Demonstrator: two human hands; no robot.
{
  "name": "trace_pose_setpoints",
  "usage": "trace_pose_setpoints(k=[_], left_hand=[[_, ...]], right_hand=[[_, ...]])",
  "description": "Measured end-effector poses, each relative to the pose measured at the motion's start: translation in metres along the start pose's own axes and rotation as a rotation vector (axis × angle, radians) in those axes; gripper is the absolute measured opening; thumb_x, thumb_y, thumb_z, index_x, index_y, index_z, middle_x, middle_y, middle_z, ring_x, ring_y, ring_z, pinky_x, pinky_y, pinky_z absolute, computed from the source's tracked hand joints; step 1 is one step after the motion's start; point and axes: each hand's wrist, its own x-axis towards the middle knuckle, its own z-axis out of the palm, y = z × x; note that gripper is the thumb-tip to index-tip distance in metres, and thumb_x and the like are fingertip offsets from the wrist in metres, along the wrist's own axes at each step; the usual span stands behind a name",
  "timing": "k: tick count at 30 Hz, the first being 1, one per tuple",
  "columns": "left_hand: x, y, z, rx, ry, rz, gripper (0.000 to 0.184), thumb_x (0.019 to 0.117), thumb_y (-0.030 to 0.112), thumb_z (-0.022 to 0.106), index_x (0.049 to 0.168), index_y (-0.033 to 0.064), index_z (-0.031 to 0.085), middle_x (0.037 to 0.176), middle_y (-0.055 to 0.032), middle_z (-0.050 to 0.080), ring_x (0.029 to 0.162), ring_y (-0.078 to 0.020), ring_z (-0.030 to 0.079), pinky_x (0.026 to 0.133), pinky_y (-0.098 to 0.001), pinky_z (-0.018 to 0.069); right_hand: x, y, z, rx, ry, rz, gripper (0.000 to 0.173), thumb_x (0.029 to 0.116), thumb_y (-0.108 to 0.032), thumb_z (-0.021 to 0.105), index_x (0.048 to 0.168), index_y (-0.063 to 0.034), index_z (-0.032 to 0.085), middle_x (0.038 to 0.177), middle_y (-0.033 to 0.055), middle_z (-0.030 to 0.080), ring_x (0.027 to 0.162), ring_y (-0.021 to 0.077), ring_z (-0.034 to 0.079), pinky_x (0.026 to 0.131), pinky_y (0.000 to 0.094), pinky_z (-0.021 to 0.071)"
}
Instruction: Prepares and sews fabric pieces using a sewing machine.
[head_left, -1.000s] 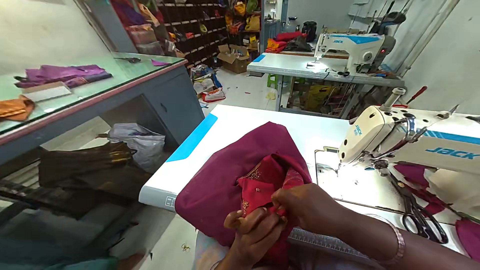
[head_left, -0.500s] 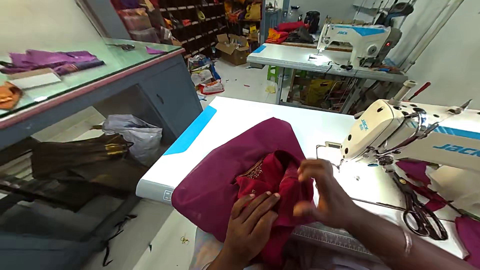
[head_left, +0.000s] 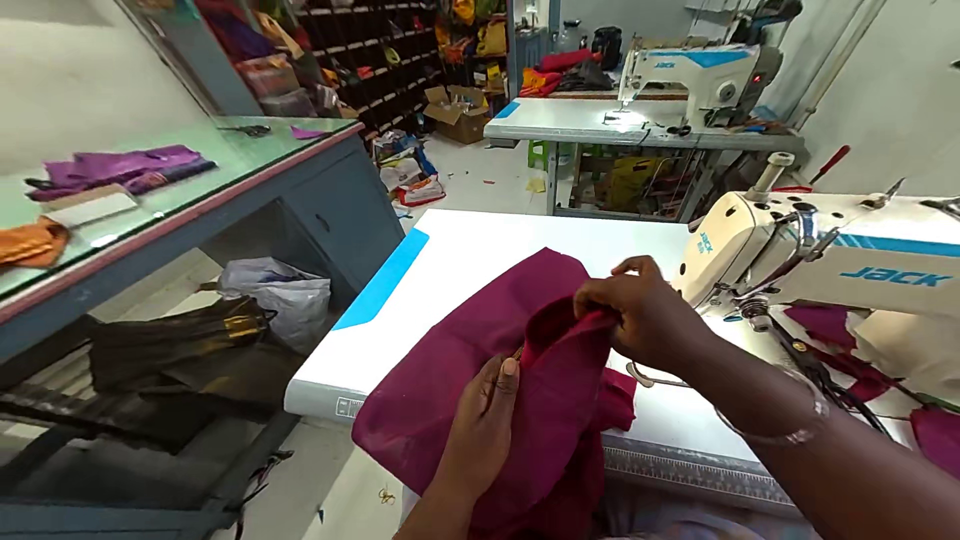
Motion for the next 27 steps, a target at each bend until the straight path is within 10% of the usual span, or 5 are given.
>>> trace_pose_setpoints(k=[3, 9, 13, 19, 27], left_hand=[[0.002, 0.004, -0.005, -0.012, -0.122, -0.137, 0.048, 0.0996, 0.048, 0.057, 0.125, 0.0077, 0.061, 0.099, 0.007, 0.068, 0.09, 0.0027, 0.064, 0.083, -0.0205, 0.0541], [0.005, -0.002, -0.003, -0.101, 0.048, -0.156, 0.013, 0.1028, 0.008, 0.055, 0.103, 0.0039, 0.068, 0.082, 0.0011, 0.07, 0.076, -0.0039, 0.067, 0.073, -0.0215, 0.0562], [0.004, -0.007, -0.005, -0.106, 0.114, -0.076, 0.029, 0.1071, 0.017, 0.046, 0.093, 0.0074, 0.069, 0.075, 0.0035, 0.066, 0.071, -0.002, 0.064, 0.069, -0.0204, 0.0544], [0.002, -0.006, 0.006, -0.069, 0.222, -0.017, 0.046, 0.1066, 0.017, 0.041, 0.064, 0.016, 0.058, 0.056, 0.0081, 0.052, 0.052, 0.0009, 0.051, 0.053, -0.0162, 0.0446], [-0.001, -0.003, 0.009, -0.012, 0.285, -0.026, 0.05, 0.1064, 0.018, 0.047, 0.057, 0.0144, 0.052, 0.05, 0.007, 0.042, 0.044, -0.001, 0.04, 0.044, -0.0172, 0.0351]], right_hand=[[0.018, 0.009, 0.016, 0.068, -0.046, 0.069, 0.025, 0.0765, 0.003, 0.067, 0.1, -0.0048, 0.07, 0.083, 0.0079, 0.072, 0.082, 0.0258, 0.069, 0.094, 0.0608, 0.0409], [0.016, 0.033, 0.036, -0.138, 0.273, 0.329, 0.043, 0.0873, 0.007, 0.065, 0.128, -0.0082, 0.067, 0.135, 0.0225, 0.06, 0.13, 0.0496, 0.05, 0.092, 0.0739, 0.0372], [-0.012, 0.005, 0.035, -0.017, 0.353, 0.313, 0.03, 0.0904, 0.0, 0.062, 0.12, -0.0028, 0.067, 0.125, 0.0205, 0.063, 0.119, 0.044, 0.057, 0.086, 0.0639, 0.0451], [-0.056, -0.052, 0.07, 0.428, 0.416, 0.254, 0.016, 0.0914, -0.018, 0.069, 0.104, -0.0089, 0.069, 0.092, -0.0026, 0.066, 0.078, 0.0004, 0.062, 0.069, 0.0151, 0.0542], [-0.068, -0.055, 0.091, 0.62, 0.453, 0.615, 0.035, 0.0866, -0.017, 0.07, 0.12, -0.0113, 0.062, 0.11, -0.0008, 0.066, 0.098, 0.005, 0.065, 0.083, 0.0229, 0.0562]])
